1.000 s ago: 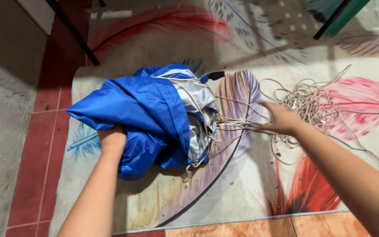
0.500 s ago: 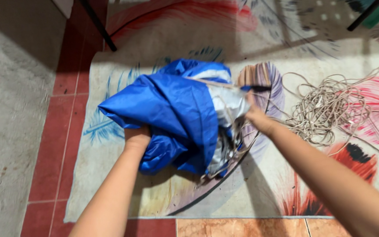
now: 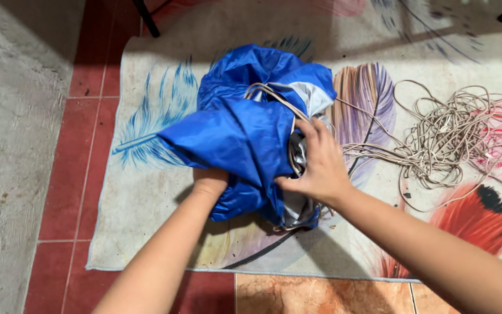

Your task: The person unfolds a large blue tarp on a patterned mat, then folds it into a compact bundle. They gather the drawstrings and tie the bundle closed, placing the finished package on a nearby table.

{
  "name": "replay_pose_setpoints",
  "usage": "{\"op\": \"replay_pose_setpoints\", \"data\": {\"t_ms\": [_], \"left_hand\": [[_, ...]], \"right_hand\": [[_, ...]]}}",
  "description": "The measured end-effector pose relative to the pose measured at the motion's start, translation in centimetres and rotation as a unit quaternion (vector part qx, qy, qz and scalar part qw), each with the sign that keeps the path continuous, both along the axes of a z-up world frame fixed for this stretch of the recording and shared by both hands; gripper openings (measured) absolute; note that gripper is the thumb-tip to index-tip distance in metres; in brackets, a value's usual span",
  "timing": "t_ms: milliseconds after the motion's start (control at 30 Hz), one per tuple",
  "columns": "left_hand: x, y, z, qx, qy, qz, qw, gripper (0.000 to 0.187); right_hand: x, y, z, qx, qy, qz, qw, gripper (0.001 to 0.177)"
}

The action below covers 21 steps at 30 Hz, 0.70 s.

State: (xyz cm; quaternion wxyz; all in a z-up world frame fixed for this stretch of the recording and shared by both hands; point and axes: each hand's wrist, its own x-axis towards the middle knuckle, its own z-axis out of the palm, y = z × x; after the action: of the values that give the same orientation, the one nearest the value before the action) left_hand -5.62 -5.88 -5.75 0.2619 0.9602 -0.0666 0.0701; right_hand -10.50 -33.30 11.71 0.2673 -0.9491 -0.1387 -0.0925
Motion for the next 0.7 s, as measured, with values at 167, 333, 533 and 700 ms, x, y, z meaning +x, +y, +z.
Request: {"op": "replay_pose_setpoints", "data": {"t_ms": [167, 333, 533, 700], "left_hand": [[-1.6, -1.7, 2.9, 0.006, 0.037, -0.072, 0.997, 0.069], [-1.1, 0.3, 8.1, -0.269, 0.341, 0.001, 0.901, 0.094], [-1.8, -0.5, 14.8, -0.207, 0.289, 0.009, 0.935, 0.11], [-3.8, -3.5, 17.6, 0.186, -0.325, -0.253, 0.892, 0.065]], "right_hand": [[-0.7, -0.1, -1.8, 0.01, -0.001, 0.02, 1.0, 0.075], [1.7, -4.0, -4.6, 0.241, 0.321, -0.014, 0.916, 0.031], [2.9, -6.6, -10.5, 0.363, 0.514, -0.076, 0.773, 0.025], [2.3, -5.3, -14.3, 0.293, 0.545, -0.031, 0.785, 0.023]]}}
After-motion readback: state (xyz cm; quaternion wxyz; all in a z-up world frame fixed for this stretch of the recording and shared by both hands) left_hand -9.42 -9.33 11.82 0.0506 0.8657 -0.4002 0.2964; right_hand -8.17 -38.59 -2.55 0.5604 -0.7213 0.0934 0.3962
